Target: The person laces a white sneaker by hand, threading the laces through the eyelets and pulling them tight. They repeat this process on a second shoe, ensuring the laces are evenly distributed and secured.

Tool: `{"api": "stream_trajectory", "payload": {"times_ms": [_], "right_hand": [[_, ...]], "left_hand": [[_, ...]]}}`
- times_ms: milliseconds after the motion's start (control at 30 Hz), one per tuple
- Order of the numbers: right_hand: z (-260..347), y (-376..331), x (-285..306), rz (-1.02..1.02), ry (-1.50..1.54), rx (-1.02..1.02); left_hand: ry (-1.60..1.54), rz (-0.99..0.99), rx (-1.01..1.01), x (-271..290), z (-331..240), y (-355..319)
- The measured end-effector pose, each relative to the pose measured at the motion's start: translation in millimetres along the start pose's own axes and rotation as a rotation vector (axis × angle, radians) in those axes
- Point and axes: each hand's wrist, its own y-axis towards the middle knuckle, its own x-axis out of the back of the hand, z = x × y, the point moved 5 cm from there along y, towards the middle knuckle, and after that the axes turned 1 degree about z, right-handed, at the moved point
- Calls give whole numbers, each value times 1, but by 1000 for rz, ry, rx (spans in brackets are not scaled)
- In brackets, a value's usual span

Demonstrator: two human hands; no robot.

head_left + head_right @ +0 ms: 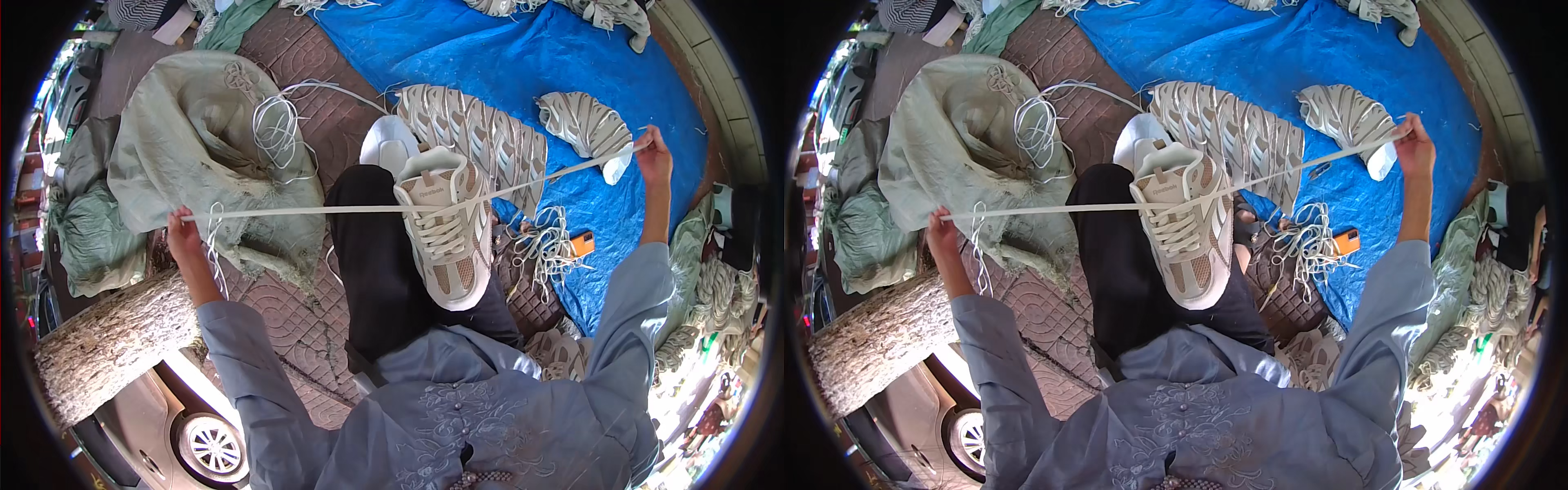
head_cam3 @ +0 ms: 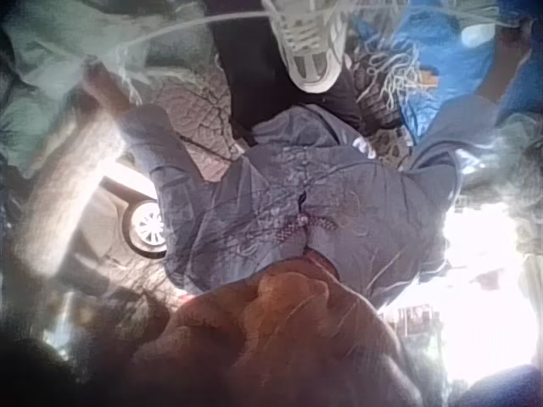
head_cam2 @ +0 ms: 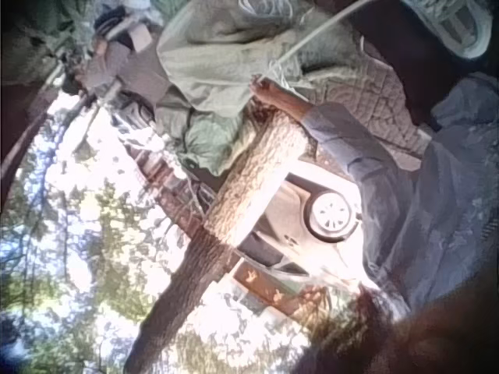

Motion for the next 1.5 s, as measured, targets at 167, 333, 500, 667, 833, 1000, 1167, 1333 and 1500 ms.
{"api": "stream_trajectory", "payload": {"times_ms": [167,333,500,667,833,1000,1167,1333,1500], "right_hand": [[17,17,-15,177,-54,114],[-119,-96,-165,506,-656,-64],[-216,-205,-266,1262,-1354,913],[-223,-209,-263,1217,-1360,403],[-222,-204,-251,964,-1139,-253],[-225,-206,-250,957,-1160,-237],[-226,-207,-249,938,-1149,-290],[-225,-207,-249,905,-1103,-333],[-228,-211,-248,1073,-1241,34]], "left_hand": [[3,193,212,-71,1,6],[813,412,58,-250,94,-138],[1191,706,-364,-327,154,-222],[1260,748,-286,-313,180,-252],[1393,729,-359,-317,185,-262],[1336,664,-382,-318,183,-265],[1465,750,-400,-318,183,-267],[1357,751,-521,-318,187,-273],[1508,978,-754,-334,187,-279]]}}
